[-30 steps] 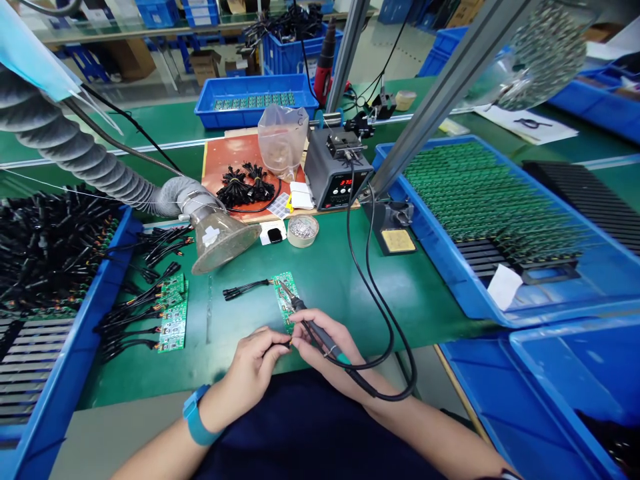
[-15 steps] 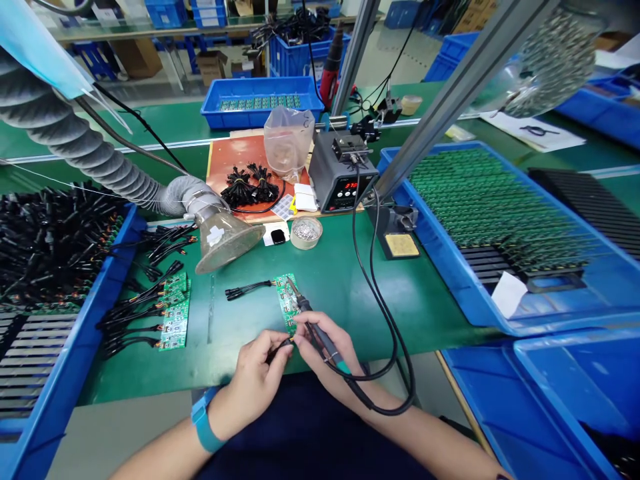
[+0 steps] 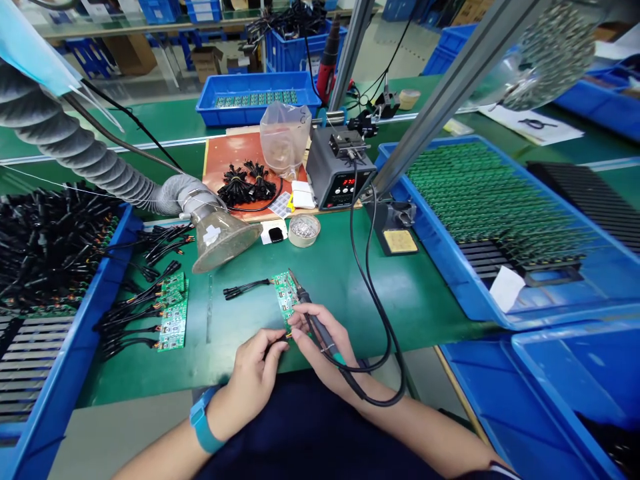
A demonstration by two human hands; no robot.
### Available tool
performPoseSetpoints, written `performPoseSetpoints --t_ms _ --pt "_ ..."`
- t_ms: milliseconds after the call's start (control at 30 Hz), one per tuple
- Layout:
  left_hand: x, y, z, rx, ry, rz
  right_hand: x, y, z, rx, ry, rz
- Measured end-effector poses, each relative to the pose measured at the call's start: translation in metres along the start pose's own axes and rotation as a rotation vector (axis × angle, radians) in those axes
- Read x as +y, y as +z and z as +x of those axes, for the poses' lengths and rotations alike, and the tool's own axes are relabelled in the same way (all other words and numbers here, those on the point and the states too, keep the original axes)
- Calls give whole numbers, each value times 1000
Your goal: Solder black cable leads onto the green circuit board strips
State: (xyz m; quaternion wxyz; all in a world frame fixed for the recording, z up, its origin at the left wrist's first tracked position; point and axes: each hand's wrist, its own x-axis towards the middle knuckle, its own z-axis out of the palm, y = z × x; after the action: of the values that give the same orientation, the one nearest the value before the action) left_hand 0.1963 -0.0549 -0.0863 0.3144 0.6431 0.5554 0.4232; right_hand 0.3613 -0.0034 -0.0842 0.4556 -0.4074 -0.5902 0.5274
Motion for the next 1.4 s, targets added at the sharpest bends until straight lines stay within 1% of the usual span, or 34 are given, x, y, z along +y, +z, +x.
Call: performPoseSetpoints --t_ms 67,133,267,367,467,533,667,733,867,933,1033,1133,1233,1333,1400 --pt "-1 -1 0 -5 14 31 -2 -4 3 -37 -14 -60" --pt "-2 -1 1 -2 21 50 -4 -8 6 -58 -75 -132" --pt "0 -3 5 -10 -7 22 -4 -14 9 -89 -318 -276" --pt "1 -4 8 -36 -40 -3 -2 -19 11 -132 -449 -360" --pt "1 -5 8 -56 -45 1 -1 -21 13 -192 -533 -379" --pt "0 -4 8 -57 -32 6 -2 -21 15 -226 -546 -369" --pt "-3 -2 7 -42 7 12 -2 -17 16 -290 -537 -337" --pt "-3 -2 7 -13 7 14 -2 -15 14 -238 -483 -328" --pt "-4 -3 6 60 -13 26 -3 -14 8 -84 -254 -332" --pt "-4 -3 6 87 -17 28 -4 -13 7 -69 -182 -295" --pt "-4 -3 7 96 -16 18 -7 -11 7 -85 -115 -245" --pt "-3 -2 8 97 -18 6 -10 -9 8 -100 -76 -215" --pt "-5 -1 7 104 -34 -7 -9 -6 7 -88 -64 -221" --pt "-9 -2 7 98 -46 0 -3 -4 5 -54 -86 -258" --pt "-13 -6 13 102 -34 47 3 -4 5 -41 -115 -279"
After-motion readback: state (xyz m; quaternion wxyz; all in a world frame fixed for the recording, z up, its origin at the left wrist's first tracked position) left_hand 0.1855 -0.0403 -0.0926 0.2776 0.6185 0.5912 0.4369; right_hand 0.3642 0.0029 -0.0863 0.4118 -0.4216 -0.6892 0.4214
